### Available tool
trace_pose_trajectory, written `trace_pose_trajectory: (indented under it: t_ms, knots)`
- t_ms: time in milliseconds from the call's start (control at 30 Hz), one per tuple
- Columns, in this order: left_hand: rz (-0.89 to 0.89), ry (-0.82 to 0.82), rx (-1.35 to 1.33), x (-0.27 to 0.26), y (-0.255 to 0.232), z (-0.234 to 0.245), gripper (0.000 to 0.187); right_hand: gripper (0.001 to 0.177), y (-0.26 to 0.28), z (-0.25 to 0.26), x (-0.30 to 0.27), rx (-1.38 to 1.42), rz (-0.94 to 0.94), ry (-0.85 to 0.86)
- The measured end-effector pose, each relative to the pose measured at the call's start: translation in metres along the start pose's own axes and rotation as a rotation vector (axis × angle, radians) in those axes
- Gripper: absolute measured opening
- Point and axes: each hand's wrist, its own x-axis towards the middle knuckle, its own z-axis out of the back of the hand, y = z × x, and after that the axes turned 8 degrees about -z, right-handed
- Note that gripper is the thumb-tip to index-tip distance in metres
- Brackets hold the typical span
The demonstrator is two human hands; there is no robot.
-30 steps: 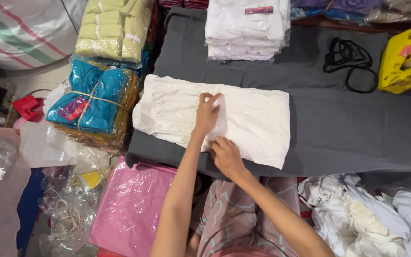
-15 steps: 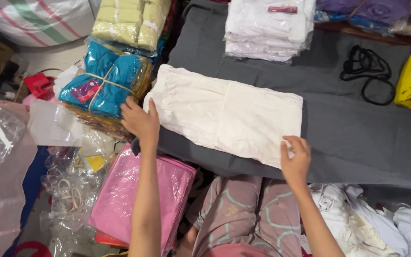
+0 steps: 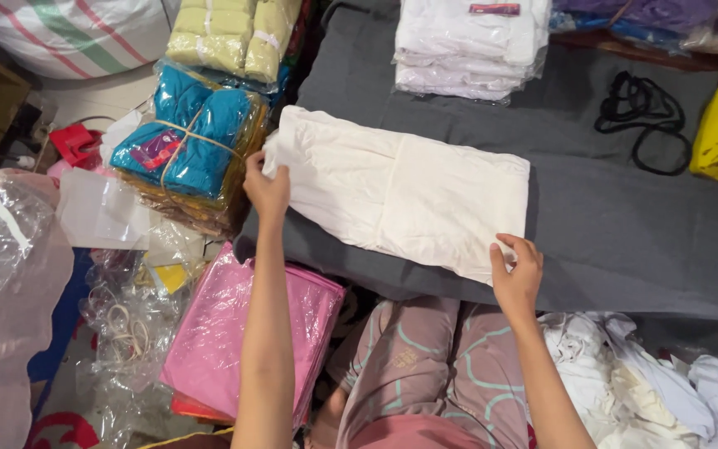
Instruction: Folding white garments and placing them into clear plastic bags for packaging.
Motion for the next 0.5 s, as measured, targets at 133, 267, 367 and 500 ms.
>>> trace_pose_trajectory:
  t_ms: [133,267,367,500]
  knots:
    - [-0.445,0.091,-0.452,-0.032,-0.121,-0.013,0.05,0.017,0.0,-0.002,-0.001,0.024,-0.021,0.025]
    - [-0.61,0.391,-0.735,-0.119,-0.208,-0.062,0.045,0.018,-0.012,-0.008,0.007,0.068,-0.112,0.06]
    - [-1.09,0.652,-0.567,-0.195,-0.221,-0.1,0.049,0.033,-0.041,-0.018,0.024,0.395,-0.356,0.098]
    - [-1.246,0.828,-0.206,-0.254,-0.184,-0.136,0.092,0.034,-0.067,-0.01,0.044,0.67,-0.531,0.079]
